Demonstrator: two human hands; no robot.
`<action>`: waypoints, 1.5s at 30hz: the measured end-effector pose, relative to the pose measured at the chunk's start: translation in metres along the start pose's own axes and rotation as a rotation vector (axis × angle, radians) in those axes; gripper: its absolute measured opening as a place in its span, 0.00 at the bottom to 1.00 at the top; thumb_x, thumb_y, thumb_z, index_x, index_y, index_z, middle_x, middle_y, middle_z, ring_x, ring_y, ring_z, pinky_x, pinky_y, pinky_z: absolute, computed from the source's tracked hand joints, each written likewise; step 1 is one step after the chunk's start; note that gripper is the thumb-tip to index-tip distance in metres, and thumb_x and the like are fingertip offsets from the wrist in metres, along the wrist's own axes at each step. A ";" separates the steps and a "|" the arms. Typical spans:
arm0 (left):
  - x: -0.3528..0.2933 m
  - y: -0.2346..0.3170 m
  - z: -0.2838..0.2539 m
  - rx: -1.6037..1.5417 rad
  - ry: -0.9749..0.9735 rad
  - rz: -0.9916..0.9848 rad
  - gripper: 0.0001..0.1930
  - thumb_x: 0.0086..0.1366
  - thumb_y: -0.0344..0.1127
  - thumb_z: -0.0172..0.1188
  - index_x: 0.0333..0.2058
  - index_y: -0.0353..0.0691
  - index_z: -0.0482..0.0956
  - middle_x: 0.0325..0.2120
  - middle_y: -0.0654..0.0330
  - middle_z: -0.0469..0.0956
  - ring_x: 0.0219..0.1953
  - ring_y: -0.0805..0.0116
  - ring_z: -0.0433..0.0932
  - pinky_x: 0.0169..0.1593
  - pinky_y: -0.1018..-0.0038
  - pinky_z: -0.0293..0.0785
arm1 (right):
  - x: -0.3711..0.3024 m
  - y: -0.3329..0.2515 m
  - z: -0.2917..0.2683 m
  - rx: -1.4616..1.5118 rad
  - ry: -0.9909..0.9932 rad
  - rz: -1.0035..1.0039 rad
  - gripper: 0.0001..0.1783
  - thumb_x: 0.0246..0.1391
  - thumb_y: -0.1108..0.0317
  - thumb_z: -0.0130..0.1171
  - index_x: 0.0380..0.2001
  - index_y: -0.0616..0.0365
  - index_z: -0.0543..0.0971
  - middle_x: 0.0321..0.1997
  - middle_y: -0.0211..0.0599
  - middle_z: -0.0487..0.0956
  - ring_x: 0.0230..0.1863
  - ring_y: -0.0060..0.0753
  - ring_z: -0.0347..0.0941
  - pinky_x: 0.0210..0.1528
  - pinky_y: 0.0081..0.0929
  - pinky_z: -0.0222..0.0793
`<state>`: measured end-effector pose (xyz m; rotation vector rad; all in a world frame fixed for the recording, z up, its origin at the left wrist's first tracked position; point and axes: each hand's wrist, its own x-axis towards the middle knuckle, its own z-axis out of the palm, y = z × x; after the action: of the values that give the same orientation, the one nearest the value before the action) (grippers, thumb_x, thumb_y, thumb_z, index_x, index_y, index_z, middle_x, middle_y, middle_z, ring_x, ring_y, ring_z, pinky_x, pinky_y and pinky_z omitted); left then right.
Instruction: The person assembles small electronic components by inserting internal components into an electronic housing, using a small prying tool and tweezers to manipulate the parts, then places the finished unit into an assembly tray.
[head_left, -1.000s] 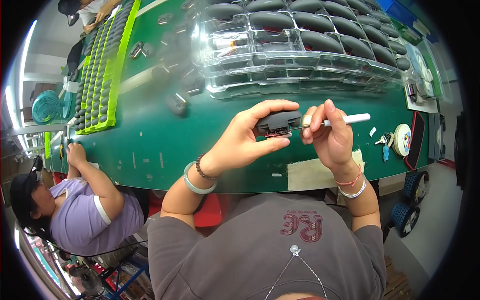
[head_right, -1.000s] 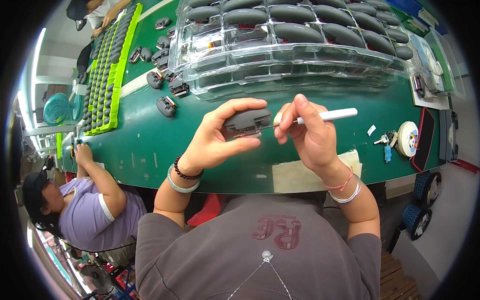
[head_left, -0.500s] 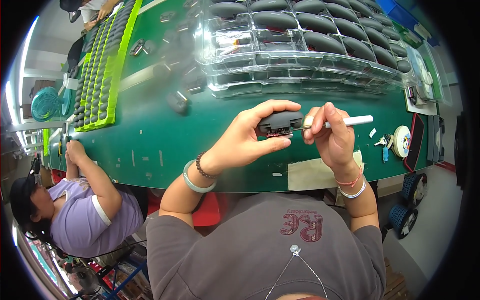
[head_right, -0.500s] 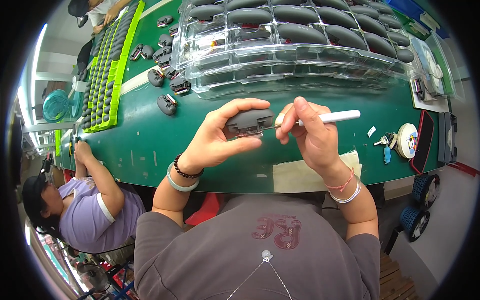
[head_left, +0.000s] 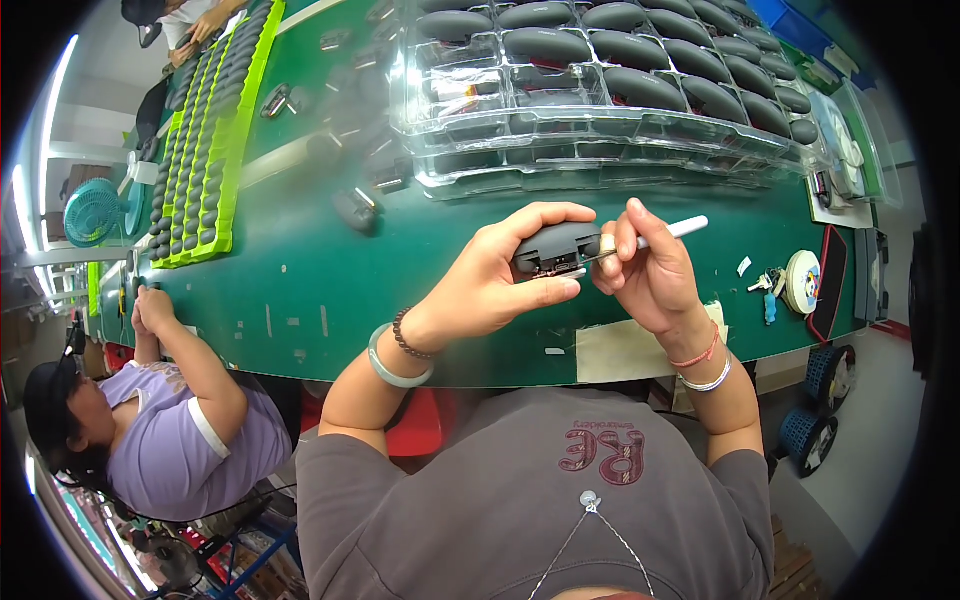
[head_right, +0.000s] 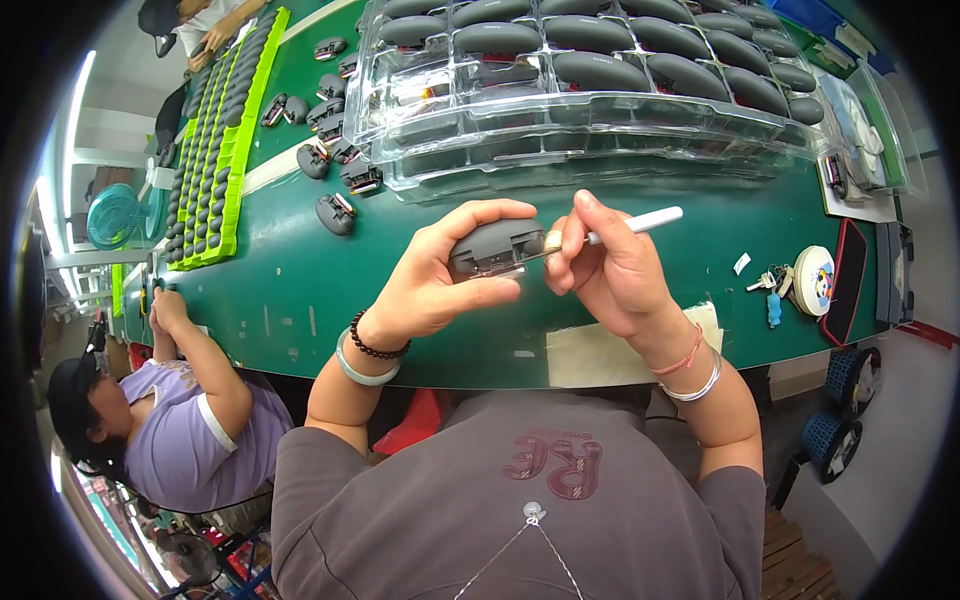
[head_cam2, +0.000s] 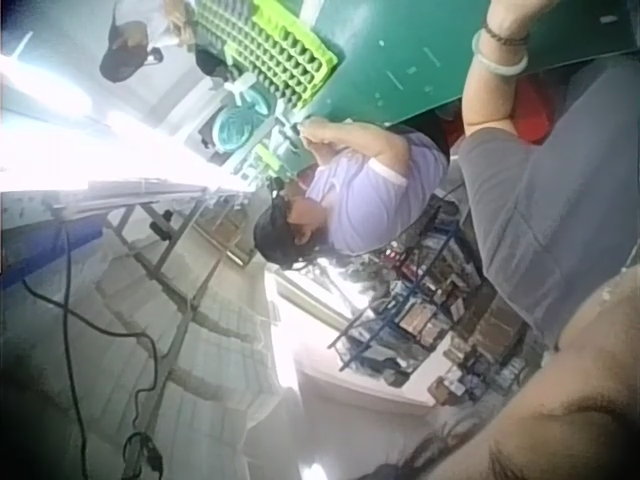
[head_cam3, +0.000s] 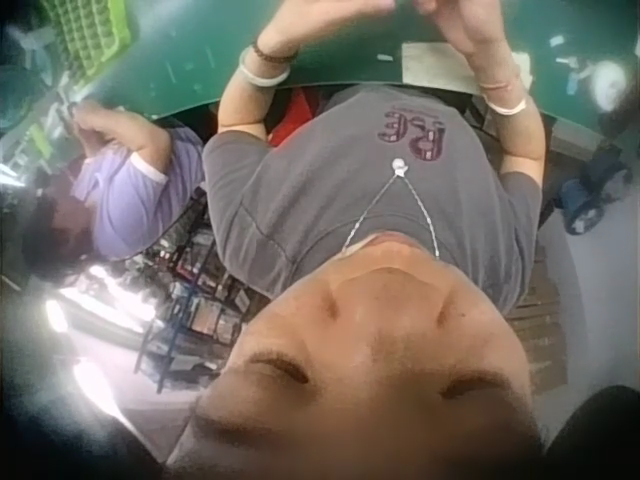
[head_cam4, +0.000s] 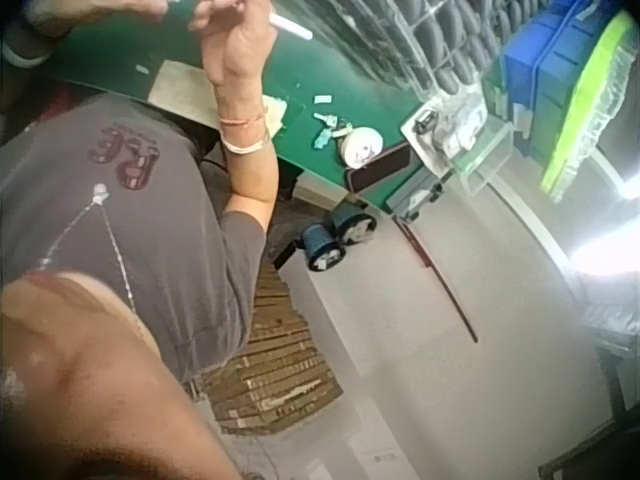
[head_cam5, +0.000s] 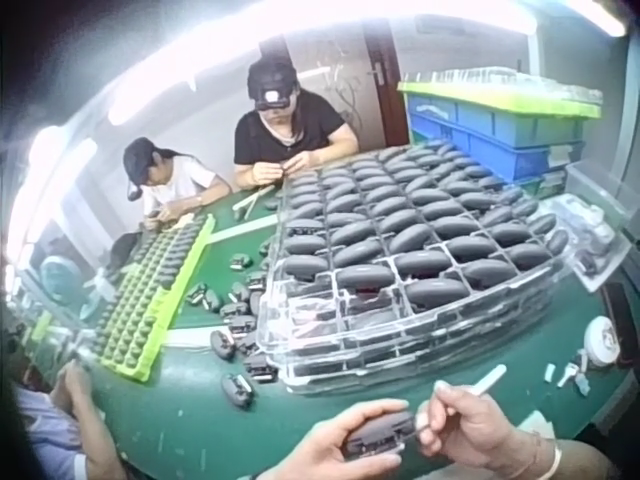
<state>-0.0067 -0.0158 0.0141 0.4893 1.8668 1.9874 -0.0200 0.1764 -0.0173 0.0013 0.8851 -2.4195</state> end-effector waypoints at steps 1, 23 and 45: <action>0.000 0.000 0.000 0.000 -0.001 0.000 0.27 0.48 0.26 0.62 0.49 0.34 0.65 0.39 0.60 0.72 0.41 0.76 0.70 0.44 0.79 0.67 | 0.001 0.001 -0.001 0.054 -0.005 0.044 0.24 0.60 0.57 0.38 0.15 0.59 0.69 0.19 0.38 0.71 0.17 0.26 0.65 0.22 0.23 0.63; 0.003 -0.002 -0.001 -0.131 0.048 -0.121 0.26 0.49 0.25 0.61 0.49 0.36 0.64 0.37 0.63 0.70 0.35 0.79 0.71 0.36 0.80 0.74 | -0.009 -0.006 0.010 -0.312 0.087 -0.272 0.26 0.59 0.56 0.38 0.16 0.64 0.71 0.20 0.40 0.70 0.20 0.27 0.66 0.23 0.20 0.63; -0.046 0.059 -0.096 0.356 0.310 -0.029 0.25 0.45 0.31 0.64 0.43 0.36 0.66 0.34 0.63 0.71 0.34 0.79 0.70 0.36 0.84 0.68 | -0.008 -0.013 0.012 -0.197 0.128 -0.354 0.25 0.60 0.57 0.34 0.14 0.61 0.67 0.16 0.39 0.67 0.17 0.27 0.63 0.20 0.21 0.61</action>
<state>-0.0151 -0.1254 0.0665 0.2533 2.4227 1.7978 -0.0172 0.1813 0.0016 -0.0823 1.2721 -2.6660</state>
